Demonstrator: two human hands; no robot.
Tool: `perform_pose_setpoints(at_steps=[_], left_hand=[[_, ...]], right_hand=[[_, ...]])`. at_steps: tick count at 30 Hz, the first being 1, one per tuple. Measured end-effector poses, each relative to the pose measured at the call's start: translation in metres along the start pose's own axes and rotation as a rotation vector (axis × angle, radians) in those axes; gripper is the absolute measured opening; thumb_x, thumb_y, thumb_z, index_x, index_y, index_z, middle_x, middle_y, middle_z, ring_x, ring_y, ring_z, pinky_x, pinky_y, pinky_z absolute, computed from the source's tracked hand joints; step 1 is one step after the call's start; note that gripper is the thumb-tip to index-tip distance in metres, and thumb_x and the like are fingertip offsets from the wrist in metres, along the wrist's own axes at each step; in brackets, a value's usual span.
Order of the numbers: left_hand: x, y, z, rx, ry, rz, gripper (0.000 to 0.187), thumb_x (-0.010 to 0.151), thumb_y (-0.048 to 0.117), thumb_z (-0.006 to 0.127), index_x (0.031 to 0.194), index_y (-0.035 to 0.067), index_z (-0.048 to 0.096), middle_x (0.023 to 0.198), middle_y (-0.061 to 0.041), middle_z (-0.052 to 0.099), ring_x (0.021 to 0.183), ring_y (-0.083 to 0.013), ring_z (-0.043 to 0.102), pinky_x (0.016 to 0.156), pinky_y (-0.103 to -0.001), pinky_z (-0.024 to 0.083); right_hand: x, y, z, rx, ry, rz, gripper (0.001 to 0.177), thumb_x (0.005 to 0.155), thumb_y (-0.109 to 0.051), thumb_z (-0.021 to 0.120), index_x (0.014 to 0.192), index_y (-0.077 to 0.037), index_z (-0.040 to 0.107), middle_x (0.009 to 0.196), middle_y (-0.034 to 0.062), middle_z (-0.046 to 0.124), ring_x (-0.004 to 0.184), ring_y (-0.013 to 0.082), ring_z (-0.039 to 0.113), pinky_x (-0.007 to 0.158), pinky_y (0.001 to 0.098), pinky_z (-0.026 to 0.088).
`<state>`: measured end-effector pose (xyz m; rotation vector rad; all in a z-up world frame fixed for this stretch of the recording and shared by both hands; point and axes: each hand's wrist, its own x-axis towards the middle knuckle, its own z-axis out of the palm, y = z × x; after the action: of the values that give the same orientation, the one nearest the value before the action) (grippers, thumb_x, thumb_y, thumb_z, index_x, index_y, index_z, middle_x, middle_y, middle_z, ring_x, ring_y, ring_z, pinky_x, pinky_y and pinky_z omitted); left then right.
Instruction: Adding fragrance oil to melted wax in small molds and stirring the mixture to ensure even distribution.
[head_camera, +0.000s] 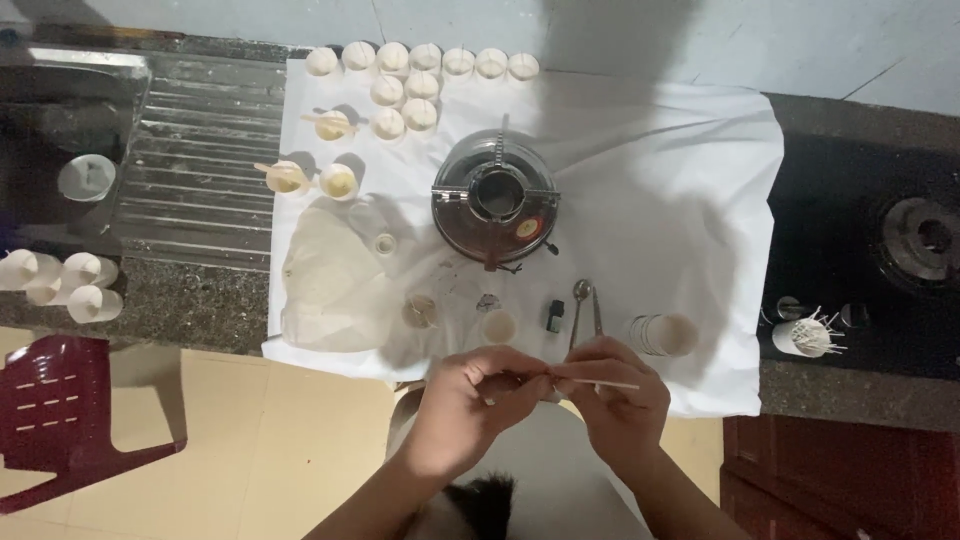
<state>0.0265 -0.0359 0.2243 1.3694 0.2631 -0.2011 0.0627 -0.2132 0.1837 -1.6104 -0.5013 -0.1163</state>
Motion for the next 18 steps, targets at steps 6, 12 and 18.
perform_pose_setpoints(at_steps=[6,12,18], left_hand=[[0.003,0.001,-0.001,0.416,0.060,0.255,0.012,0.087,0.010,0.069,0.093,0.014,0.078,0.084,0.002,0.078,0.078,-0.0102,0.072,0.068,-0.023,0.056],[0.002,0.005,0.000,0.286,0.082,0.276,0.007,0.089,0.008,0.074,0.091,0.011,0.079,0.083,0.001,0.077,0.073,-0.0088,0.069,0.063,-0.022,0.054],[0.000,0.010,-0.012,0.320,0.123,0.281,0.009,0.087,0.008,0.070,0.089,0.011,0.079,0.088,0.000,0.079,0.078,-0.0094,0.073,0.070,-0.022,0.058]], right_hand=[[-0.006,0.004,0.008,-0.059,0.071,0.068,0.011,0.086,-0.002,0.076,0.091,-0.011,0.077,0.087,0.0091,0.071,0.073,0.0171,0.064,0.063,0.0247,0.051],[-0.012,0.017,0.010,0.470,0.090,0.390,0.011,0.097,-0.008,0.067,0.094,-0.002,0.074,0.090,0.0095,0.063,0.075,0.0188,0.051,0.063,0.0320,0.041],[-0.012,0.030,0.009,0.665,0.139,0.752,0.022,0.102,-0.010,0.061,0.082,-0.002,0.063,0.081,0.0075,0.054,0.061,0.0170,0.037,0.059,0.0335,0.033]])
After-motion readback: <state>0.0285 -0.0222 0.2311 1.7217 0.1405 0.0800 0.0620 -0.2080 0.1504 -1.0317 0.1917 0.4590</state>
